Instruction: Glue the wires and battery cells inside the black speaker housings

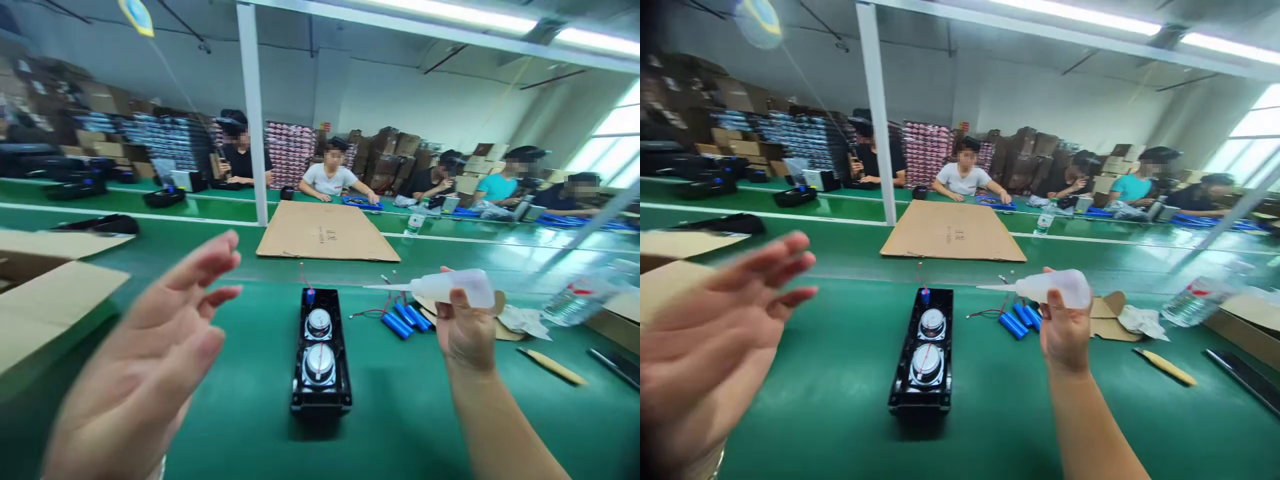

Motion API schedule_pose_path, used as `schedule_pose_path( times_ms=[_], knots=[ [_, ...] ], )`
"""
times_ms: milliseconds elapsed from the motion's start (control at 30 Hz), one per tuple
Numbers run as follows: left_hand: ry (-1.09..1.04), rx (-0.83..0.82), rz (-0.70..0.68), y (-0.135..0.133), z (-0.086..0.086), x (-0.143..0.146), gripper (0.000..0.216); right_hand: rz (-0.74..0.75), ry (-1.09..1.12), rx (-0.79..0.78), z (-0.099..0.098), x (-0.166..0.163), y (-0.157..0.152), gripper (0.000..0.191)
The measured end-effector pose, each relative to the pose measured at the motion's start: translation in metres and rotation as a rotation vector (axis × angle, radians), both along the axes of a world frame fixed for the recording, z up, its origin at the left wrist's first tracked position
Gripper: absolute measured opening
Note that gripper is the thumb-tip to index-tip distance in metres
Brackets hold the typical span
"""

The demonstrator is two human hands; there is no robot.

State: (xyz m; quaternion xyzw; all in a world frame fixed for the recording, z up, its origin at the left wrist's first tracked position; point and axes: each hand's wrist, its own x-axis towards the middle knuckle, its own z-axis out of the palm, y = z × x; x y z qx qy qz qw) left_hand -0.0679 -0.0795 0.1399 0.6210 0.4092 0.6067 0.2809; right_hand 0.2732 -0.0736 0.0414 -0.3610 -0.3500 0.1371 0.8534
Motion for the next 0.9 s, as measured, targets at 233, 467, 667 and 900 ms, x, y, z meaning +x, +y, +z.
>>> schedule_pose_path(
  times_ms=[233, 467, 667, 900],
  knots=[
    [0.114, -0.606, -0.118, 0.08, -0.112, 0.007, 0.072, -0.431, 0.15, -0.302, -0.061, 0.125, -0.061, 0.077],
    [0.202, -0.641, -0.176, 0.113, -0.141, 0.037, 0.064, -0.601, 0.061, -0.838, -0.112, 0.17, -0.102, 0.062],
    [0.264, -0.603, -0.167, 0.128, -0.165, 0.039, 0.058, -0.836, -0.529, -1.082, -0.093, 0.134, -0.098, 0.051],
    [0.298, -0.577, -0.125, 0.129, -0.176, 0.019, 0.052, -0.113, -1.557, -0.335, -0.076, -0.07, -0.053, 0.037]
  ],
)
